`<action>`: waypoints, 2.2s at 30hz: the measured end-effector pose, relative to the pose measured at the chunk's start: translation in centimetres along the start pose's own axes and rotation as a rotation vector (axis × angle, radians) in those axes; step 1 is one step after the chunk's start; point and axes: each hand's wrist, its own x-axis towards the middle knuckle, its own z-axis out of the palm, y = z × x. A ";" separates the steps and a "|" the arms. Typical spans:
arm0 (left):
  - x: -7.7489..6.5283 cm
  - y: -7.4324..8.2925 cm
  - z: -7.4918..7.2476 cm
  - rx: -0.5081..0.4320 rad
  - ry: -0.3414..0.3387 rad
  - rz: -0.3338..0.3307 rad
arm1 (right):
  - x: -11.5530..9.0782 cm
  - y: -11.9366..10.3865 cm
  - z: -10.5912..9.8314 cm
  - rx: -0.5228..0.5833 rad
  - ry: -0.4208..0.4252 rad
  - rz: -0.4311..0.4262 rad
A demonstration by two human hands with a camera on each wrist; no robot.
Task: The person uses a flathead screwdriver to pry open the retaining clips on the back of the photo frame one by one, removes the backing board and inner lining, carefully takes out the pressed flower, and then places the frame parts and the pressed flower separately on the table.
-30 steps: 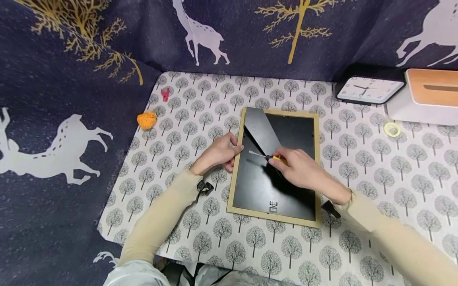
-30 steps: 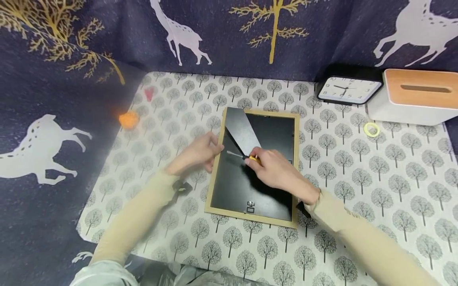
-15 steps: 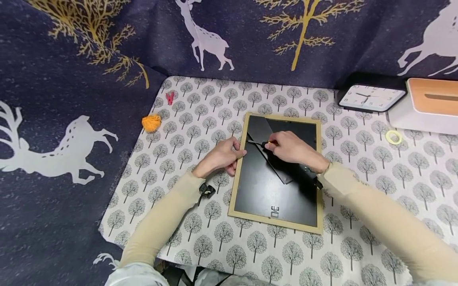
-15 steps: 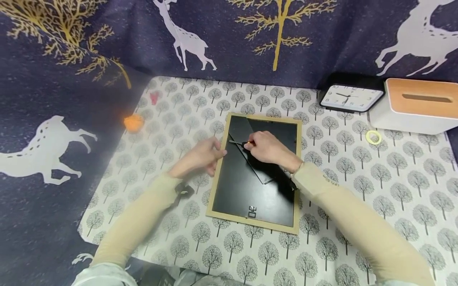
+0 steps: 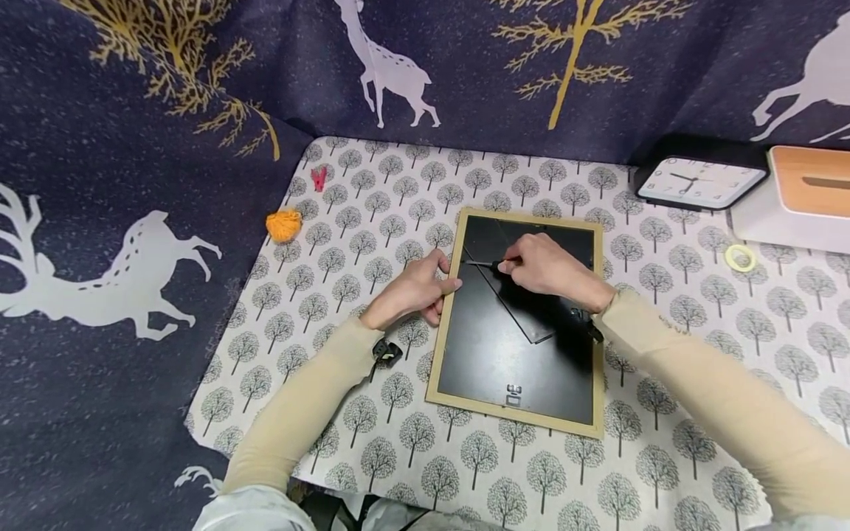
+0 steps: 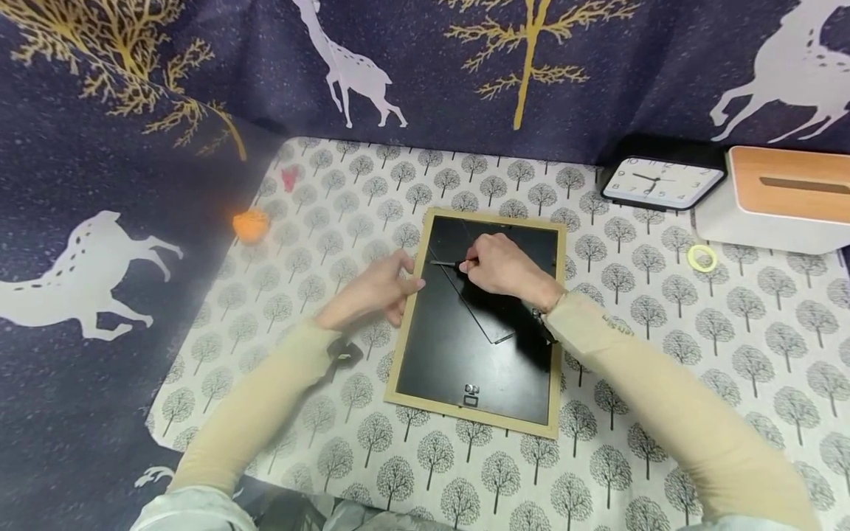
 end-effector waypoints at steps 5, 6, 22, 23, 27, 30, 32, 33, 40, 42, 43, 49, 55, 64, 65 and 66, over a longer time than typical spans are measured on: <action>0.2 0.0 0.1 -0.005 0.000 -0.005 | 0.6 0.2 -0.3 -0.002 -0.029 0.007; 0.2 0.1 0.1 -0.004 -0.002 -0.008 | 0.7 0.3 -0.3 -0.003 -0.035 0.012; 0.2 0.1 0.0 0.017 -0.002 -0.011 | 1.2 1.1 -0.5 0.082 -0.078 0.035; 0.1 0.1 0.0 0.018 0.000 -0.004 | 1.2 1.0 -0.5 0.080 -0.077 0.036; -0.1 0.0 0.2 0.057 0.010 0.039 | 1.4 0.8 -0.4 0.088 -0.087 0.056; -0.3 0.1 0.3 0.096 0.016 0.070 | 1.5 0.6 -0.3 0.093 -0.090 0.064; -0.3 0.1 0.4 0.115 0.020 0.081 | 1.5 0.5 -0.3 0.085 -0.085 0.061; -0.3 0.1 0.4 0.124 0.022 0.086 | 1.5 0.4 -0.3 0.078 -0.081 0.056; -0.2 0.0 0.5 0.140 0.027 0.095 | 1.5 -0.7 -0.5 -0.022 -0.024 -0.052; -0.3 0.0 0.5 0.147 0.025 0.103 | 1.6 -1.3 -0.7 -0.055 -0.009 -0.063; -0.3 -0.1 0.5 0.151 0.023 0.108 | 1.6 -1.7 -0.9 -0.075 -0.002 -0.062; -0.4 0.1 0.4 0.144 0.008 0.125 | 2.2 -4.7 -1.9 -0.169 0.001 0.008; -0.5 0.1 0.1 0.159 -0.001 0.141 | 3.6 -7.6 -2.8 -0.269 -0.061 0.073; -0.4 -0.1 0.0 0.122 -0.011 0.160 | 6.0 -11.5 -3.0 -0.388 -0.161 0.121; -0.3 -0.1 0.0 0.127 -0.009 0.160 | 6.1 -11.8 -2.9 -0.407 -0.166 0.122; -0.3 -0.1 0.0 0.135 -0.006 0.163 | 6.3 -12.2 -2.8 -0.416 -0.170 0.126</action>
